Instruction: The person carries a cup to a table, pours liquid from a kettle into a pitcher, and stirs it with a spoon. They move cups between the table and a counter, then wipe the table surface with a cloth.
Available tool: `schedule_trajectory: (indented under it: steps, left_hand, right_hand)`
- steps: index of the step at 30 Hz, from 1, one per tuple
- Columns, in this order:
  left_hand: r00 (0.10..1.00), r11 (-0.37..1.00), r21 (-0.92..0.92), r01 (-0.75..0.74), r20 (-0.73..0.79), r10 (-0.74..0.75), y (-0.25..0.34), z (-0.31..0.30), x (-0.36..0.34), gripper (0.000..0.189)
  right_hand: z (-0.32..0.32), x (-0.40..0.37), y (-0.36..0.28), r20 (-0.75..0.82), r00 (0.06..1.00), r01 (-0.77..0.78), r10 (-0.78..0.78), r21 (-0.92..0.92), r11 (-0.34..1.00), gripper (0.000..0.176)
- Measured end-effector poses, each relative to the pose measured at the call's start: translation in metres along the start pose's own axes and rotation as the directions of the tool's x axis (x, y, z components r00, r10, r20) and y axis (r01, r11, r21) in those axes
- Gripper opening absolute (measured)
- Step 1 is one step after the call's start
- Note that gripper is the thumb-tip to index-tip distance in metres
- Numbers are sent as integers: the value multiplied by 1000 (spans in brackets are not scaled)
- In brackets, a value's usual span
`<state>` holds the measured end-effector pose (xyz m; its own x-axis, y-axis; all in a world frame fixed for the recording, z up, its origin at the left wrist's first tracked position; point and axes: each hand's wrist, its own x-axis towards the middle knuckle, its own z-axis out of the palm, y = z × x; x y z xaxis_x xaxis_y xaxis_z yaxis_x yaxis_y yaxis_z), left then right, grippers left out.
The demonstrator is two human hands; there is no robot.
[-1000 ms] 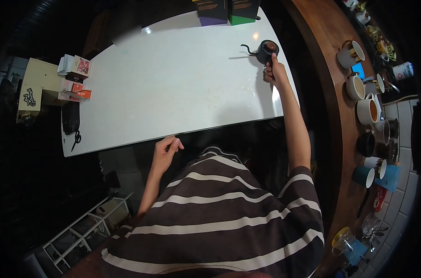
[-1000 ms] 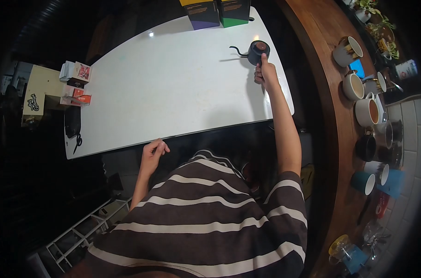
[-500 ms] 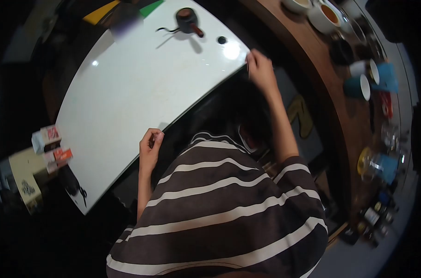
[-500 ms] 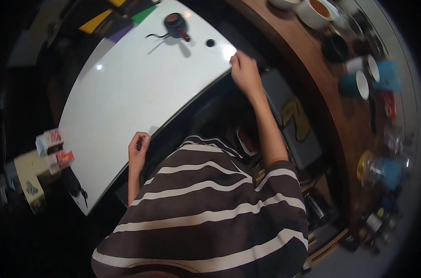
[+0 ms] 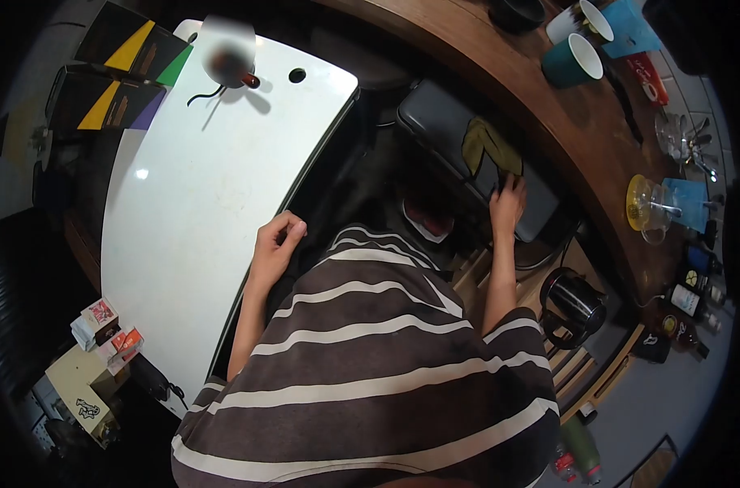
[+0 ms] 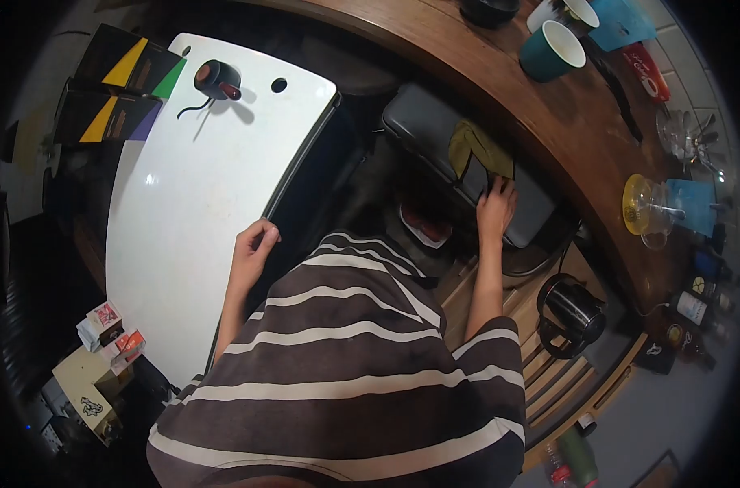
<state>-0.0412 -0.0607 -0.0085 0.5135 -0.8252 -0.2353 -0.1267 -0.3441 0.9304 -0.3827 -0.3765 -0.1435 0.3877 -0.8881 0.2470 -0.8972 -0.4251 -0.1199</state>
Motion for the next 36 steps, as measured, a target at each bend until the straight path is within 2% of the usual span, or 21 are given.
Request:
schedule_trajectory:
  steps: [3, 5, 6, 8, 10, 12, 13, 14, 15, 16, 18, 19, 20, 22, 23, 28, 31, 32, 33, 34, 36]
  left_hand:
    - [1000, 1000, 9, 12, 25, -12, -2, 6, 6, 24]
    - [991, 994, 71, 83, 98, -89, 3, 12, 17, 24]
    - [992, 994, 72, 78, 95, -84, 8, 18, 25, 24]
    - [951, 971, 239, -28, 305, -47, 21, 36, 48, 24]
    - [910, 961, 199, -192, 401, 99, 28, 61, 71, 27]
    - [877, 958, 174, -230, 463, 127, 44, 87, 87, 38]
    - [879, 957, 172, -234, 457, 132, 55, 98, 88, 38]
    - [877, 939, 117, -323, 409, 251, 65, 108, 90, 45]
    - [861, 909, 69, -412, 354, 364, 72, 116, 91, 53]
    - [863, 907, 74, -415, 349, 367, 73, 121, 94, 53]
    - [804, 829, 28, -559, 261, 533, 72, 129, 100, 63]
    - [819, 834, 12, -551, 201, 538, 76, 131, 99, 55]
    - [820, 833, 19, -552, 191, 539, 72, 126, 100, 55]
    - [810, 822, 132, -554, 316, 495, 65, 107, 101, 46]
    - [815, 828, 111, -550, 290, 502, 61, 99, 97, 40]
    - [918, 925, 46, -376, 157, 365, 61, 43, 64, 31]
    - [949, 962, 12, -272, 168, 266, 52, 9, 46, 29]
    - [916, 939, -106, -327, 211, 342, 51, 2, 38, 33]
    - [873, 900, -226, -371, 244, 422, 51, -3, 32, 38]
    - [879, 901, -223, -372, 229, 419, 49, -2, 30, 38]
    - [912, 765, -636, -102, 248, 328, 40, 8, 33, 45]
  right_hand:
    - [19, 8, 16, -11, 994, -106, 107, 84, 991, 43]
    - [18, 14, 16, -197, 980, 12, -8, 17, 1000, 30]
    - [8, 19, 11, -203, 979, 14, -9, 19, 1000, 30]
    - [-29, 30, -15, -123, 992, 8, 13, 174, 985, 20]
    - [-70, 37, -45, -126, 990, 100, -66, 284, 954, 17]
    - [-111, 43, -69, -141, 979, 190, -147, 383, 904, 14]
    - [-129, 46, -81, -135, 978, 206, -161, 466, 860, 12]
    - [-148, 49, -94, -131, 976, 220, -176, 547, 808, 11]
    - [-170, 53, -112, -91, 990, 142, -109, 658, 740, 10]
    - [-186, 57, -124, -96, 989, 148, -113, 661, 735, 10]
    - [-208, 63, -140, -13, 982, 126, -187, 783, 609, 11]
    - [-214, 67, -146, 10, 973, 116, -230, 843, 526, 13]
    - [-220, 72, -150, 4, 971, 125, -240, 845, 520, 13]
    - [-231, 80, -157, 44, 945, 104, -323, 898, 428, 15]
    - [-232, 86, -159, 42, 946, 90, -323, 920, 382, 16]
    - [-233, 114, -160, 62, 899, 133, -434, 905, 404, 17]
    - [-235, 123, -171, 158, 776, 92, -610, 929, 359, 17]
    - [-238, 125, -178, 153, 765, 98, -625, 932, 348, 17]
    - [-241, 125, -186, 159, 696, 99, -700, 945, 312, 17]
    - [-242, 124, -195, 160, 622, 96, -767, 956, 278, 18]
    - [-239, 121, -217, 154, 484, 42, -861, 979, 198, 19]
